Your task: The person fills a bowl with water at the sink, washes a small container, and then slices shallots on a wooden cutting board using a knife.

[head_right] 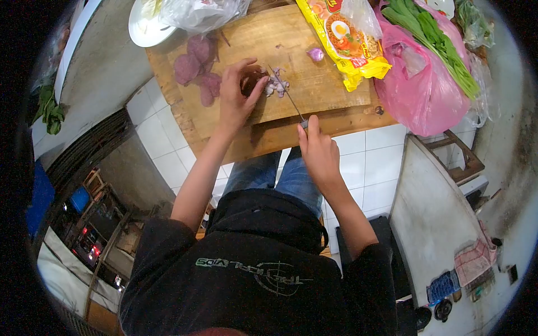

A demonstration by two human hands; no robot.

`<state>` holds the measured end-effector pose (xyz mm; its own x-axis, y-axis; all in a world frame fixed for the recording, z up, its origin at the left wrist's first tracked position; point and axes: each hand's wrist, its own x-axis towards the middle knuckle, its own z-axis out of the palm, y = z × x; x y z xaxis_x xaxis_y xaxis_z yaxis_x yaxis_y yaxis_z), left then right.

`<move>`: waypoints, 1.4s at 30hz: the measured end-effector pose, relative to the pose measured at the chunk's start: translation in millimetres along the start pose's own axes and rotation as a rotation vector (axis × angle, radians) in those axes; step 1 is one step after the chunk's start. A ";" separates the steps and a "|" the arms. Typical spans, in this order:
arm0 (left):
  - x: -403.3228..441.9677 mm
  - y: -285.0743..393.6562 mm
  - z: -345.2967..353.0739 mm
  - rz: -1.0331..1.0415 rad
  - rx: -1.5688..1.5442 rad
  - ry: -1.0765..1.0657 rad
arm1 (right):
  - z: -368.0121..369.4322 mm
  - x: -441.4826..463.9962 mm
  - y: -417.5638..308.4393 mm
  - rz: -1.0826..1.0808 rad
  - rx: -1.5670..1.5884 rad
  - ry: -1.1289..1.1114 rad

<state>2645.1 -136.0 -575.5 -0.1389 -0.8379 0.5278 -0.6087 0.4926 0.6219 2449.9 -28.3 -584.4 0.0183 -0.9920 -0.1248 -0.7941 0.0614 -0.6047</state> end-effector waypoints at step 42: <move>22.0 3.8 -9.8 -0.002 0.030 -0.049 | -19.8 14.4 -15.1 0.009 0.258 -0.019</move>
<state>2647.4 -150.3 -555.8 -0.1754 -0.8498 0.4971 -0.6325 0.4842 0.6046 2450.1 -45.7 -561.5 0.0256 -0.9891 -0.1449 -0.6132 0.0989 -0.7837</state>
